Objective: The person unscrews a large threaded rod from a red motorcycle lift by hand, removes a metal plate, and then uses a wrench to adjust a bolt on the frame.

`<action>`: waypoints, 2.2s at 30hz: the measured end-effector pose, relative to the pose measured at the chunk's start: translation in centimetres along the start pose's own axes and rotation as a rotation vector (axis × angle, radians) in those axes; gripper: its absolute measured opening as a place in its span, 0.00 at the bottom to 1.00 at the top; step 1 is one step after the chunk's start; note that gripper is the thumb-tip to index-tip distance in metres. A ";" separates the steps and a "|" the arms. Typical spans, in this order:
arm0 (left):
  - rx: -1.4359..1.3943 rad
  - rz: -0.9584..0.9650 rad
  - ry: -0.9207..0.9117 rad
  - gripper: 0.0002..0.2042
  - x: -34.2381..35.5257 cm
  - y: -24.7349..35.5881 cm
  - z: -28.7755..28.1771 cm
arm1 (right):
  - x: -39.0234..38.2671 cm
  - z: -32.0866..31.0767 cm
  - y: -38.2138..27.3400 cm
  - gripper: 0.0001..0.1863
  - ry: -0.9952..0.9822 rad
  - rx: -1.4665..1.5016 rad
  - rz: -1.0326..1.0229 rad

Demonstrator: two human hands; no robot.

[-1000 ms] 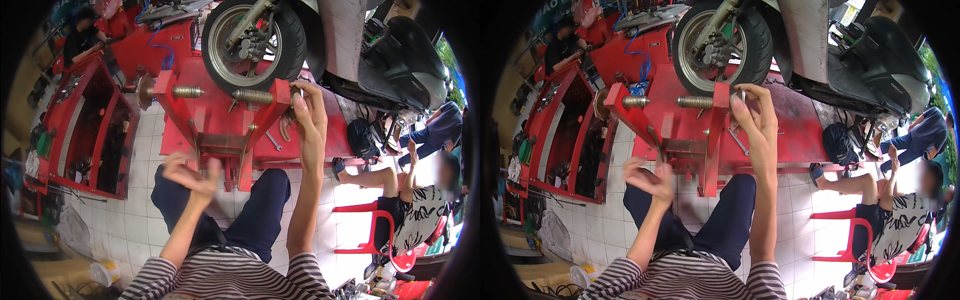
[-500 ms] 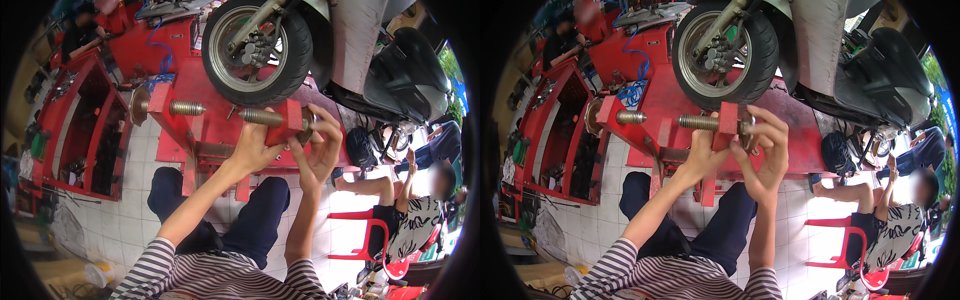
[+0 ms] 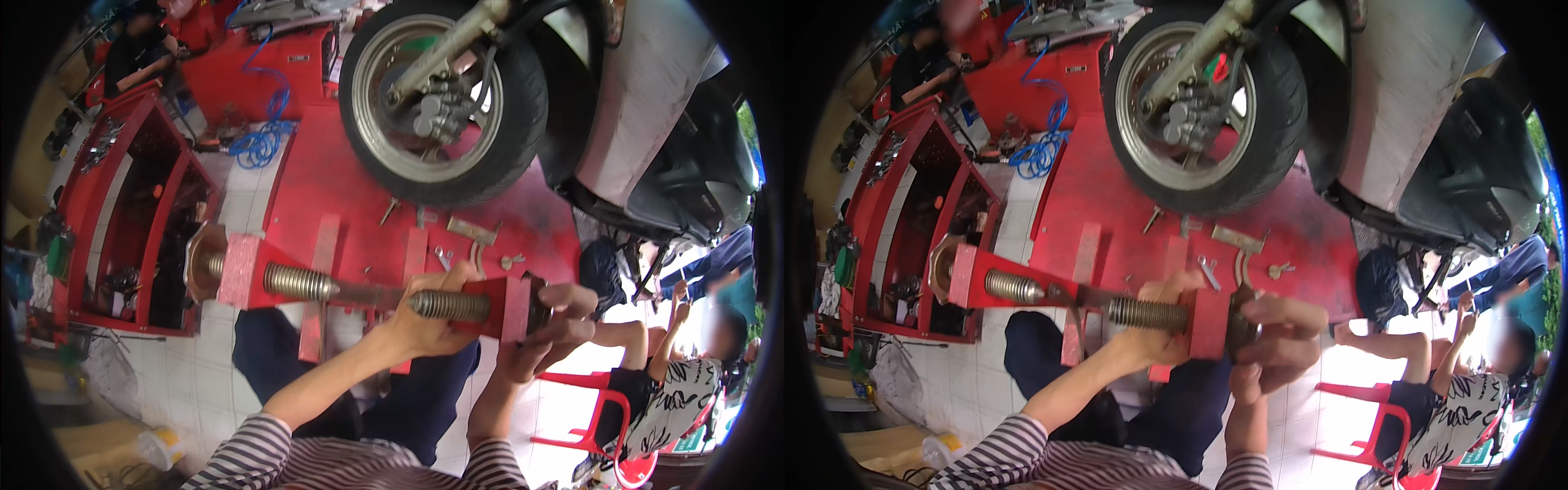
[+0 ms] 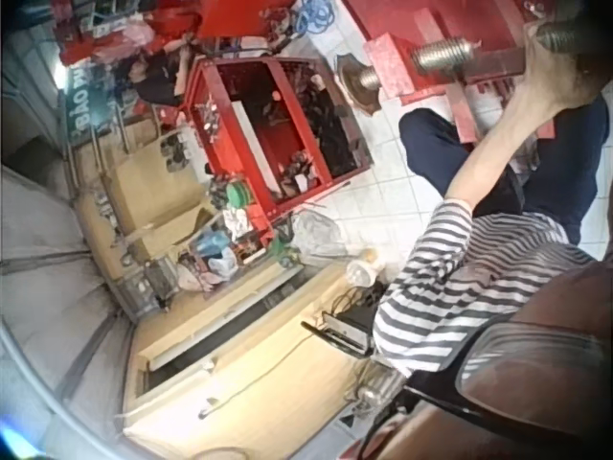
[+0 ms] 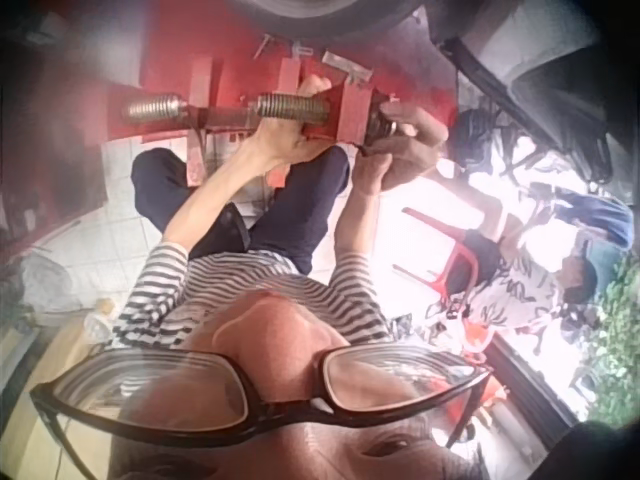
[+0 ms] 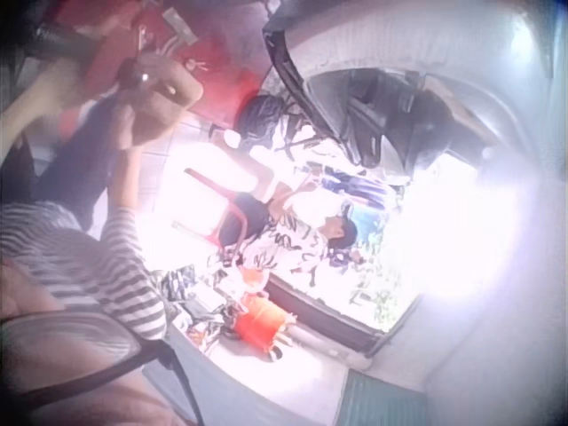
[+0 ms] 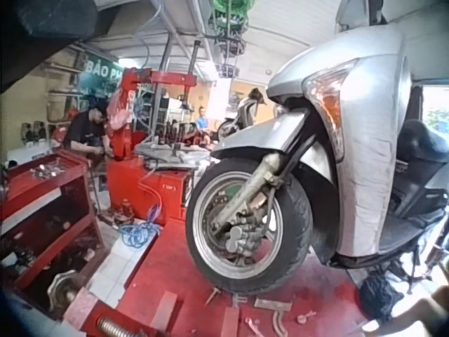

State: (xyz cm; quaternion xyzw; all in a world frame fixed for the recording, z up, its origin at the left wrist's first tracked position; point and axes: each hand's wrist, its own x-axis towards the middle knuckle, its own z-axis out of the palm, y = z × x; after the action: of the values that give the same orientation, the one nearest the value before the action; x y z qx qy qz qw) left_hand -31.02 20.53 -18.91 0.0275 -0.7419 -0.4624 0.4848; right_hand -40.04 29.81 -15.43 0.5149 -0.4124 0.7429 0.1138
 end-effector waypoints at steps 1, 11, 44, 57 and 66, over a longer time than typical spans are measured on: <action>0.004 -0.021 0.005 0.18 -0.2 -0.4 0.0 | 0.0 0.0 0.2 0.20 -0.014 -0.019 0.026; 0.095 0.030 0.029 0.19 0.3 -2.1 0.3 | 2.0 0.6 2.6 0.09 -0.151 -0.036 -0.191; 0.137 0.027 0.298 0.23 0.5 -2.6 2.0 | 1.8 1.5 2.0 0.23 -0.273 -0.177 -0.108; 0.150 0.132 0.149 0.14 0.5 -1.5 0.5 | 0.9 1.1 0.9 0.21 -0.280 -0.203 -0.132; -0.071 -0.300 -0.036 0.26 0.3 -2.4 -1.0 | -1.8 -1.3 -1.6 0.13 -0.281 -0.446 -0.195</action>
State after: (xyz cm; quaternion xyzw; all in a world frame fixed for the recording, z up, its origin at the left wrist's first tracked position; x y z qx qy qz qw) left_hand -31.35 18.35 -20.27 0.1123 -0.7212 -0.5560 0.3976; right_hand -39.18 32.25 -16.31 0.6123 -0.5258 0.5408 0.2370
